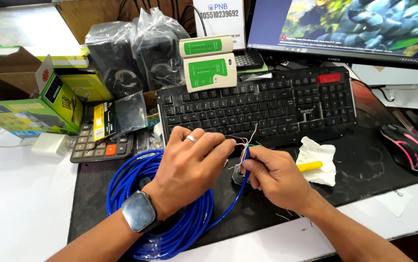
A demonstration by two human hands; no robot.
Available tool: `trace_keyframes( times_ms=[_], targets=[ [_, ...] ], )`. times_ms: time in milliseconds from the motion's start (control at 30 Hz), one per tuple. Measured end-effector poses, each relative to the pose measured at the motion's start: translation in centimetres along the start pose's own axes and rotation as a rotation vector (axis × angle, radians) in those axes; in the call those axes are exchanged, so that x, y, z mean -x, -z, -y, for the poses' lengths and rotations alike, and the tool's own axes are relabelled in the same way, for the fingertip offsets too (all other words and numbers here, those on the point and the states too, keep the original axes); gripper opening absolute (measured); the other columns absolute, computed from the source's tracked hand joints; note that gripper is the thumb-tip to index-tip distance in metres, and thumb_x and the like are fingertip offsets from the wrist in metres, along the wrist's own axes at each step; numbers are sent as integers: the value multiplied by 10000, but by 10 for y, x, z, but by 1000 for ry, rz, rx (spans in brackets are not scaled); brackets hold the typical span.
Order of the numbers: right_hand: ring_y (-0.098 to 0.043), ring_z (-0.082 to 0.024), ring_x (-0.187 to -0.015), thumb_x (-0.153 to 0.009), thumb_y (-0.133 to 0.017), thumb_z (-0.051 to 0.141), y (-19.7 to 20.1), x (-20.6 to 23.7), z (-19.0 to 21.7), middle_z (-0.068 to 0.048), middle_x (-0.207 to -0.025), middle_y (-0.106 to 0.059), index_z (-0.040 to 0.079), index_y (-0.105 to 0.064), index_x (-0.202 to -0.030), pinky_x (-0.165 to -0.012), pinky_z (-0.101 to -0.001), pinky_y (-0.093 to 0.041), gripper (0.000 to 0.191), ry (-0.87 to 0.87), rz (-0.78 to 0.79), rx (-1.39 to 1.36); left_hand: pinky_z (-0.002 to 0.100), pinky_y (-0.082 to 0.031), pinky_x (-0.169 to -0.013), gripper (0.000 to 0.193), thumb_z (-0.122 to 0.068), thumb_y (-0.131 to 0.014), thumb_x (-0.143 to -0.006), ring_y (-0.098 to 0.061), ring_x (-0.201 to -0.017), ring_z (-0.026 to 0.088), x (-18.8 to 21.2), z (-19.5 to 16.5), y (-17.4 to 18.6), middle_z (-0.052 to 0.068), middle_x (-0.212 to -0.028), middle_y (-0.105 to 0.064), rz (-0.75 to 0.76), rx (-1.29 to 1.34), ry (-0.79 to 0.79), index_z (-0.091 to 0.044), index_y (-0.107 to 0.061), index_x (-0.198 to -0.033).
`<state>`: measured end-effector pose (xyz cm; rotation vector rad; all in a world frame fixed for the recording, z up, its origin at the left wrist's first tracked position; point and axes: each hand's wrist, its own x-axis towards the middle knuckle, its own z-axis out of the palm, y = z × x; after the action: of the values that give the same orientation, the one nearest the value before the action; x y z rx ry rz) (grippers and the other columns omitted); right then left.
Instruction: The person works at a desk with a coiled blue ethernet cable. They use a yellow-handled crimping tool to strip the cable jacket, untwist and straighten the colored wires by hand, trim the wires, insert them into an RJ45 connector, and crimp the connector onto the cable. A cable tester sits on the desk nearby.
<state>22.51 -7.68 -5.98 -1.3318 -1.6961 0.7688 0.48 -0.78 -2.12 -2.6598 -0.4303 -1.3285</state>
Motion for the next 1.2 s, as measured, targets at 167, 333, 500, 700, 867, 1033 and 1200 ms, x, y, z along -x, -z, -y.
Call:
trace_keyframes(
  times_ms=[167, 333, 500, 700, 867, 1033, 1200],
  targets=[
    [-597, -89, -515, -962, -566, 18, -2, -1, -1, -25, -706, -663, 10, -678, -1065, -474, -251, -498, 152, 58, -13, 6, 418, -408, -753, 202, -98, -732, -854, -609, -832, 227, -1, -4, 1, 42, -935, -631, 89, -76, 7, -60, -658, -1038],
    [-673, -83, -561, -938, -571, -22, 0, 0, -7, -32, -753, -696, 9, -681, -1037, -514, -237, -564, 152, 66, 20, 59, 267, -554, -704, 145, -129, -686, -905, -726, -765, 110, -4, -8, 1, 30, -839, -741, 294, 818, 643, -18, -746, -977],
    [-682, -108, -640, -951, -589, -51, 4, 5, -10, -59, -814, -687, 2, -685, -1070, -575, -249, -586, 162, 200, 73, -97, 323, -523, -662, 188, -169, -674, -930, -650, -690, 168, -13, -1, 5, 131, -788, -742, 505, 1036, 847, -8, -769, -954],
    [-710, -157, -686, -947, -643, -35, 5, 5, -11, -90, -848, -678, -29, -677, -989, -601, -296, -598, 54, 77, 102, -395, 335, -541, -648, 175, -173, -644, -905, -703, -689, 262, -13, -13, 8, 153, -785, -729, 557, 643, 688, -44, -758, -938],
    [-702, -154, -660, -934, -661, -24, 13, 9, -14, -87, -845, -657, -37, -659, -938, -575, -290, -576, 14, 27, 46, -467, 453, -445, -718, 199, -259, -705, -866, -640, -863, 324, -6, -5, 16, 103, -884, -699, 513, 311, 312, -70, -757, -899],
    [-681, -142, -655, -949, -657, -29, 7, 11, -16, -88, -831, -633, -38, -698, -913, -584, -277, -561, 55, -31, 4, -373, 481, -393, -856, 281, -372, -728, -819, -597, -1022, 328, -4, -9, 16, 77, -891, -687, 991, 45, 196, -100, -762, -756],
    [-735, -128, -679, -852, -652, -89, -7, 16, -8, -65, -856, -689, 9, -698, -966, -608, -252, -592, 157, 320, -55, -87, 429, -401, -926, 159, -230, -684, -780, -663, -905, 289, -12, -1, 31, 106, -818, -706, 1258, -133, 214, -93, -760, -754]
  ],
)
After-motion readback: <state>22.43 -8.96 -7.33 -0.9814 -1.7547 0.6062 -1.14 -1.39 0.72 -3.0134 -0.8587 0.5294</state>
